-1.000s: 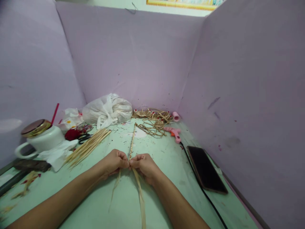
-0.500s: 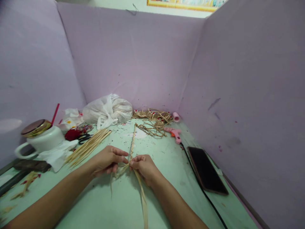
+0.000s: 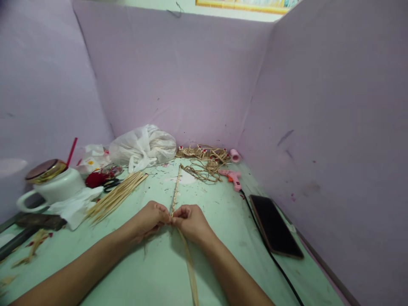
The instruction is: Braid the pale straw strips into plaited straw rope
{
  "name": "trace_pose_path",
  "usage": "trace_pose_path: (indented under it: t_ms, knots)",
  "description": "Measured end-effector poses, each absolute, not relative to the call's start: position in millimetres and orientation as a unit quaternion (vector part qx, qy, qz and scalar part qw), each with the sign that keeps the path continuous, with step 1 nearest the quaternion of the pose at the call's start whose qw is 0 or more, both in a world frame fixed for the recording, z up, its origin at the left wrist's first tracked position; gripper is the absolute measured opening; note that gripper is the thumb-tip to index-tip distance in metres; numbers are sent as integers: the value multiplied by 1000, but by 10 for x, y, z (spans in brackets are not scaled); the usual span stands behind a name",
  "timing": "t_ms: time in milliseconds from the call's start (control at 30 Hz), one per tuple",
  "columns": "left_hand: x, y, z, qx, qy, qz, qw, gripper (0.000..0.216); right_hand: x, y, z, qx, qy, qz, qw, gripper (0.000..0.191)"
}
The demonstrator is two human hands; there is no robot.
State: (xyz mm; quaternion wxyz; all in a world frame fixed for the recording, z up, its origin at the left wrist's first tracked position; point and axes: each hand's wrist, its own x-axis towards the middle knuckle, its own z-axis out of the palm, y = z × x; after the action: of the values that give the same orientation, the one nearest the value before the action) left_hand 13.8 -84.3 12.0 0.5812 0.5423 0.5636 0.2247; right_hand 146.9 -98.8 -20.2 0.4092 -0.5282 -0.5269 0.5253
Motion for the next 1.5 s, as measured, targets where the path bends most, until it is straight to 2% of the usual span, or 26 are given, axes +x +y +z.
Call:
trace_pose_path:
  t_ms: [167, 267, 433, 533, 600, 733, 867, 1000, 1067, 1267, 1500]
  knots:
    - [157, -815, 28, 561, 576, 234, 547, 9, 1518, -999, -161, -607, -585, 420, 337, 8]
    - [162, -833, 47, 536, 583, 236, 563, 12, 1493, -1072, -82, -629, -601, 376, 318, 7]
    - [147, -908, 150, 478, 553, 264, 629, 19, 1422, -1235, -7, -587, -713, 222, 312, 12]
    - [138, -932, 163, 488, 541, 278, 626, 18, 1393, -1299, -20, -548, -778, 127, 279, 13]
    - [135, -934, 154, 496, 551, 283, 608, 16, 1384, -1321, -25, -529, -795, 116, 273, 14]
    - [100, -909, 129, 503, 567, 263, 597, 12, 1424, -1280, 18, -507, -771, 230, 308, 16]
    - [29, -859, 106, 531, 536, 239, 611, 16, 1499, -1116, 34, -572, -575, 390, 436, 21]
    - [-19, -824, 72, 556, 505, 222, 622, 23, 1470, -1039, -33, -546, -457, 570, 410, 19]
    - [-32, -814, 50, 566, 495, 217, 622, 24, 1422, -1060, -64, -512, -436, 622, 401, 20]
    - [-26, -816, 29, 584, 495, 211, 608, 13, 1324, -1123, -100, -537, -388, 623, 416, 17]
    - [22, -866, 83, 671, 547, 211, 454, 12, 1284, -1147, -85, -517, -347, 644, 445, 15]
